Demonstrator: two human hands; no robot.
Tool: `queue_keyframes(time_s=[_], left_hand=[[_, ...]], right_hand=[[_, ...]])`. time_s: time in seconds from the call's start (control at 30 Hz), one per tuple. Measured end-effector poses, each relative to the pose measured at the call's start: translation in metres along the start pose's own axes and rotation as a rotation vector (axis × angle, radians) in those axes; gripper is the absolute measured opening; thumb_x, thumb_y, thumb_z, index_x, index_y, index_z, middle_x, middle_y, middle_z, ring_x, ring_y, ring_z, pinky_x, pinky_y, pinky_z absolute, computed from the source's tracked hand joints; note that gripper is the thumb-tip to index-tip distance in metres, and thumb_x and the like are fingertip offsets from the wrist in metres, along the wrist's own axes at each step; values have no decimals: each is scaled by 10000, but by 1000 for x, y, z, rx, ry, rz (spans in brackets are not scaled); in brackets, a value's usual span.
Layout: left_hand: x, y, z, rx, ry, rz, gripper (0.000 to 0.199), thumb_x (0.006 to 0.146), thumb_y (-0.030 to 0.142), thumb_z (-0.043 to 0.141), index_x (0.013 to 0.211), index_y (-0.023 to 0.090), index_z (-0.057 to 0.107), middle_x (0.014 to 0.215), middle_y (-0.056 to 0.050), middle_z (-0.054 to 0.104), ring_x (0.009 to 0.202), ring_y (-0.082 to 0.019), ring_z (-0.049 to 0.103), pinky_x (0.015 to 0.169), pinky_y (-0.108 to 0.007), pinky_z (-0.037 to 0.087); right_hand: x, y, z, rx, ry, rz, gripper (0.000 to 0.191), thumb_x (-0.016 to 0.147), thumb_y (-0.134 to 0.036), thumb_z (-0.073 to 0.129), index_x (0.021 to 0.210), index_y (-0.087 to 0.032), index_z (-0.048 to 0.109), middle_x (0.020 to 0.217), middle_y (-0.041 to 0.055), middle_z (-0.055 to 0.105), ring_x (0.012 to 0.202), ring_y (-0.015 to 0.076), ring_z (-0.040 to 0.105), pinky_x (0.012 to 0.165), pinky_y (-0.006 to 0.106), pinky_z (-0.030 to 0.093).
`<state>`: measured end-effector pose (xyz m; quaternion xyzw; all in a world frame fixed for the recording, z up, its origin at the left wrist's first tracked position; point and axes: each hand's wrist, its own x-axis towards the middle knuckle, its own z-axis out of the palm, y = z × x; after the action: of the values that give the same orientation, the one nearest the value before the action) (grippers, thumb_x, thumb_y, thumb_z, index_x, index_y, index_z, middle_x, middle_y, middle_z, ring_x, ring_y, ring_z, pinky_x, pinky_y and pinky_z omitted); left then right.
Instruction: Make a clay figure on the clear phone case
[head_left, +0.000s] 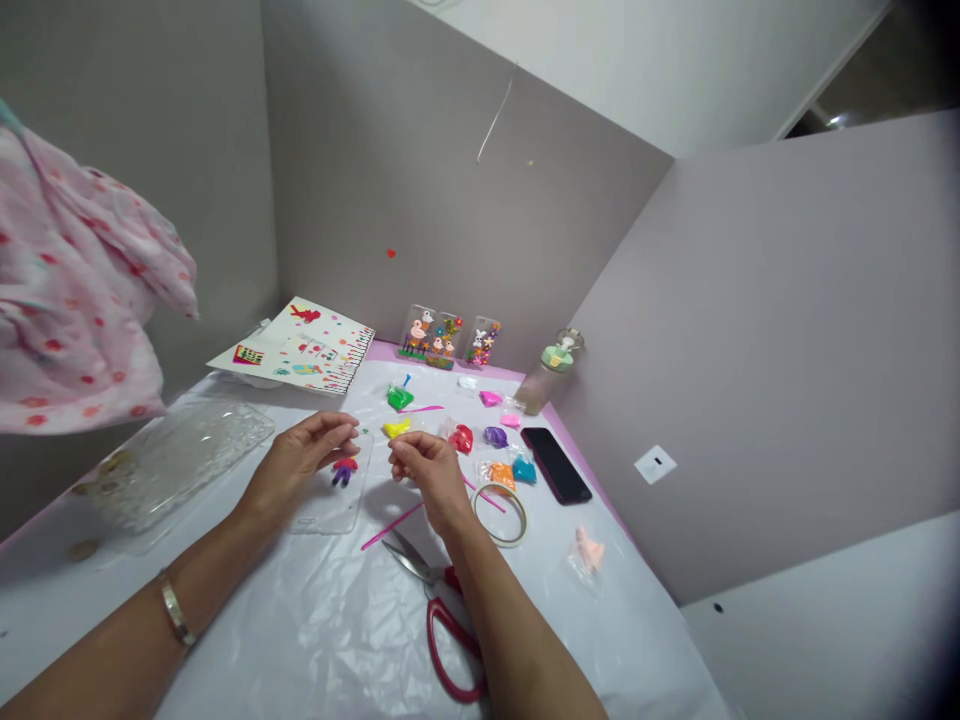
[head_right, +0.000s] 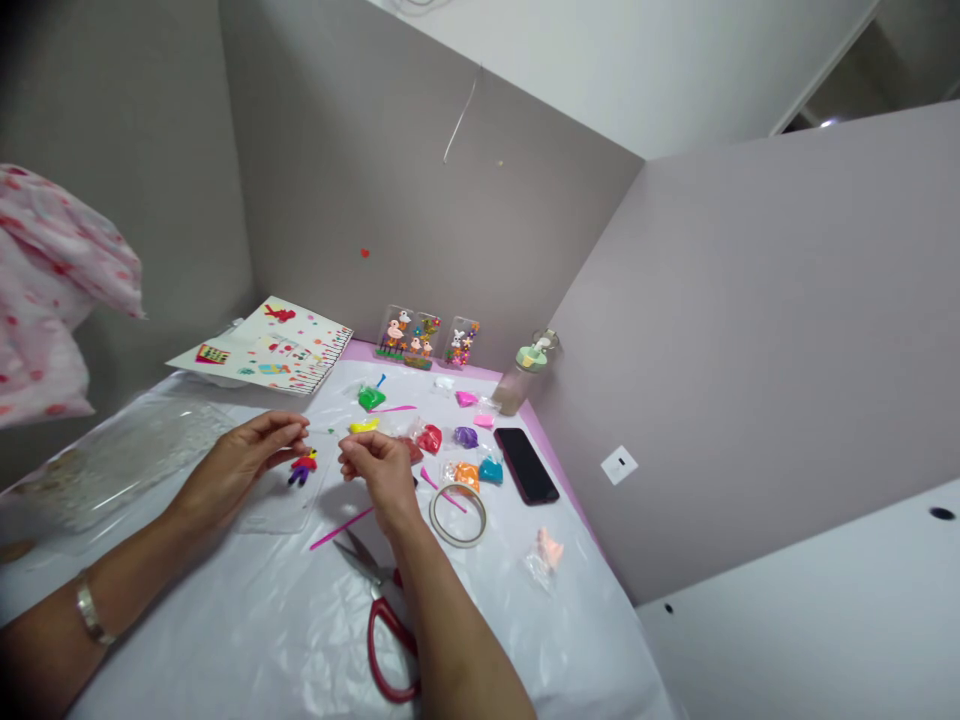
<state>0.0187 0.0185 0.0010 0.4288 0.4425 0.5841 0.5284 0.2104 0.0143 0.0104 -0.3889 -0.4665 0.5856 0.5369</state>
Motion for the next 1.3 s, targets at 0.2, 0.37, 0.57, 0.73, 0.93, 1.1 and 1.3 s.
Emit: queue_keyframes(time_s=[0.2, 0.37, 0.57, 0.73, 0.93, 1.1, 1.3], left_hand=[[1, -5, -2, -8, -28, -14, 508, 634, 547, 966, 1003, 235, 809, 989, -71, 810, 891, -274, 785, 833, -414, 652], [2, -3, -2, 4, 8, 3, 481, 581, 559, 983, 844, 212, 781, 864, -22, 749, 780, -229, 746, 810, -391, 648], [-2, 3, 1, 3, 16, 7, 527, 673, 724, 875, 746, 214, 759, 661, 30, 603, 650, -160, 629, 761, -312, 634], [-7, 7, 5, -15, 1, 12, 516, 676, 707, 880, 788, 216, 769, 706, 14, 634, 677, -181, 663, 733, -323, 639], [0, 37, 8, 0, -39, 35, 496, 606, 579, 946, 945, 247, 802, 940, -23, 769, 894, -244, 756, 909, -403, 639], [15, 56, -4, 159, -63, 67, 429, 577, 567, 943, 836, 262, 789, 831, -1, 731, 798, -237, 715, 810, -382, 626], [14, 20, -29, 414, -44, -49, 426, 792, 681, 748, 760, 260, 797, 784, -10, 753, 783, -231, 692, 772, -332, 562]], right_hand=[[1, 1, -1, 11, 5, -9, 341, 693, -484, 884, 860, -200, 797, 694, -14, 695, 579, 111, 584, 602, 260, 484], [0, -2, 1, -1, 2, -23, 235, 642, -342, 906, 756, -205, 753, 657, -35, 684, 585, 118, 577, 625, 268, 493], [-2, -3, 2, -12, 7, -17, 217, 647, -343, 895, 733, -207, 749, 633, -39, 669, 569, 113, 555, 602, 259, 467], [-2, -2, 1, -28, -1, 14, 259, 685, -425, 862, 748, -192, 766, 630, -26, 671, 539, 105, 549, 572, 255, 454], [1, -5, 4, -66, -7, 44, 197, 629, -297, 885, 751, -205, 762, 646, -39, 679, 585, 116, 583, 634, 268, 495], [12, -17, 9, -98, -69, 93, 225, 665, -309, 887, 841, -203, 798, 703, -18, 731, 636, 141, 645, 672, 286, 537], [27, -2, 11, -166, -84, 152, 138, 698, -293, 839, 780, -184, 819, 648, -18, 705, 605, 124, 603, 627, 255, 485]])
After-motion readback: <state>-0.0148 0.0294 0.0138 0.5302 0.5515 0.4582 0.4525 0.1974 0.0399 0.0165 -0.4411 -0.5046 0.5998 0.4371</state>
